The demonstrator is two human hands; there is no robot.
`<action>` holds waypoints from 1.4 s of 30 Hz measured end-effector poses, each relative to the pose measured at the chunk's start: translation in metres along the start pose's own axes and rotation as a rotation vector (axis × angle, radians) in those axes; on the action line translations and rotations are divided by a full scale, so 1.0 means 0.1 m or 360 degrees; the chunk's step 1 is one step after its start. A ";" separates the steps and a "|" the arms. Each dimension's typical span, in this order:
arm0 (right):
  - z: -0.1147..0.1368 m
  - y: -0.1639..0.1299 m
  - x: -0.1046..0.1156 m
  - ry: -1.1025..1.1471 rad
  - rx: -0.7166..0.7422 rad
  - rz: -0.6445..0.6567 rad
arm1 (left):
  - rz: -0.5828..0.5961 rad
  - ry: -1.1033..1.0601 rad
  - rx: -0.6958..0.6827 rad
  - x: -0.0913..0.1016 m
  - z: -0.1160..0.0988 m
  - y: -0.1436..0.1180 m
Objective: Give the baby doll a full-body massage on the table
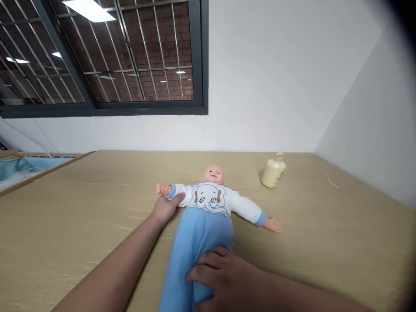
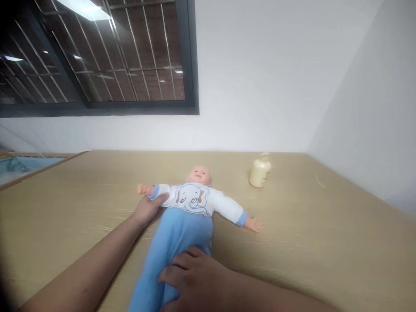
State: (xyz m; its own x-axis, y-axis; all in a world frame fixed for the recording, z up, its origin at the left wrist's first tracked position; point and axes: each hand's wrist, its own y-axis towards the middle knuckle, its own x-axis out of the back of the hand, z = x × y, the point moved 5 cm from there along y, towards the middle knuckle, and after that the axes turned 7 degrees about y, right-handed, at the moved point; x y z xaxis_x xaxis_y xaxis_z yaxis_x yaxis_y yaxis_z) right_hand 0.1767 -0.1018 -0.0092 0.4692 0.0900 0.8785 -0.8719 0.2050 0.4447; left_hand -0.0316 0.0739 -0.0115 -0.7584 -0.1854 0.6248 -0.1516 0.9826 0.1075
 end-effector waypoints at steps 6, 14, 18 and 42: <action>0.04 0.06 0.27 0.0172 -0.0139 0.0047 | 0.0010 0.0147 -0.0064 0.00 -0.07 -0.04; -0.22 -0.04 0.65 0.0758 -0.0549 -0.0599 | 0.0149 0.0438 -0.0274 -0.01 -0.31 -0.18; -0.38 -0.08 0.64 0.0829 -0.0637 -0.0869 | 0.0223 0.0778 -0.0353 -0.03 -0.50 -0.27; -0.12 0.04 0.69 0.0959 -0.0532 -0.0348 | 0.0026 -0.0225 -0.0092 0.00 -0.05 -0.06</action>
State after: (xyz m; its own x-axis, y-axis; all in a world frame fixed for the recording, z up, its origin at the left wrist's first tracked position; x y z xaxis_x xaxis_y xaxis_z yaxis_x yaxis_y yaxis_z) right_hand 0.2070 -0.0829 0.0515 0.7077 0.5150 0.4837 -0.7051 0.5582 0.4373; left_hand -0.0270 0.0677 -0.0085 -0.8429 -0.1654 0.5120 -0.1049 0.9838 0.1451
